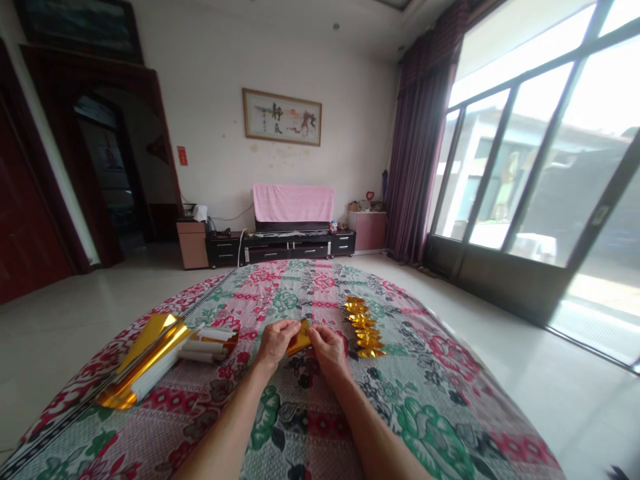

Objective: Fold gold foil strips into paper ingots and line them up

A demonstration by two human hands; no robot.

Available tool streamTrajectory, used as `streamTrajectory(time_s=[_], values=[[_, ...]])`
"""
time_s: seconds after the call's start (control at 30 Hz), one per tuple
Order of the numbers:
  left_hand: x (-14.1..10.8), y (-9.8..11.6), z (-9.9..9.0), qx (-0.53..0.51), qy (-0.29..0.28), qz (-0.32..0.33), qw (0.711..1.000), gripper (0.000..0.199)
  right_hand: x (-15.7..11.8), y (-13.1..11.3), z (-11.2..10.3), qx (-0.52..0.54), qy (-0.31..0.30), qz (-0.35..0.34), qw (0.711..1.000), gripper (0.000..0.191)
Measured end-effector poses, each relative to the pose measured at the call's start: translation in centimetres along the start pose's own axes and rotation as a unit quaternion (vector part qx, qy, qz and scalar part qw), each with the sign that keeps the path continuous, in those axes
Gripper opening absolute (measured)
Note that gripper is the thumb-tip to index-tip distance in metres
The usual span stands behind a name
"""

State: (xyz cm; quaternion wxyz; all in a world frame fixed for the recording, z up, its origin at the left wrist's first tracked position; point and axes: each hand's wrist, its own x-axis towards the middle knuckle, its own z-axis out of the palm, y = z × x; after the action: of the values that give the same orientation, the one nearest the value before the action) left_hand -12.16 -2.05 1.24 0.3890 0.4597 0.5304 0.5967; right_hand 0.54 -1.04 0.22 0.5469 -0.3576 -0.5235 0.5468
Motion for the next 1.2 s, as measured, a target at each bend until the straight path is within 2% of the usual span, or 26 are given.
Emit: streamTrajectory(time_s=[0.13,0.33,0.67,0.93,1.2], values=[[1.0,-0.6,0.9,0.015,0.01,0.02,1.0,0.027,0.3,0.1,-0.2,0.024,0.029,0.003,0.999,0.037],[0.8,-1.5,1.0,-0.017,0.033,0.023,0.999,0.03,0.2,0.0,-0.2,0.077,0.003,0.023,0.997,0.027],[0.2,-0.6,1.3,-0.068,0.056,-0.01,0.996,0.024,0.4,0.6,0.1,0.008,0.028,-0.003,1.0,0.033],[0.1,-0.3,1.0,-0.051,0.068,-0.008,0.996,0.024,0.4,0.8,-0.2,0.006,0.011,-0.015,1.0,0.034],[0.4,-0.8,1.0,-0.06,0.056,-0.003,0.997,0.023,0.3,0.8,-0.2,0.003,0.029,-0.002,1.0,0.039]])
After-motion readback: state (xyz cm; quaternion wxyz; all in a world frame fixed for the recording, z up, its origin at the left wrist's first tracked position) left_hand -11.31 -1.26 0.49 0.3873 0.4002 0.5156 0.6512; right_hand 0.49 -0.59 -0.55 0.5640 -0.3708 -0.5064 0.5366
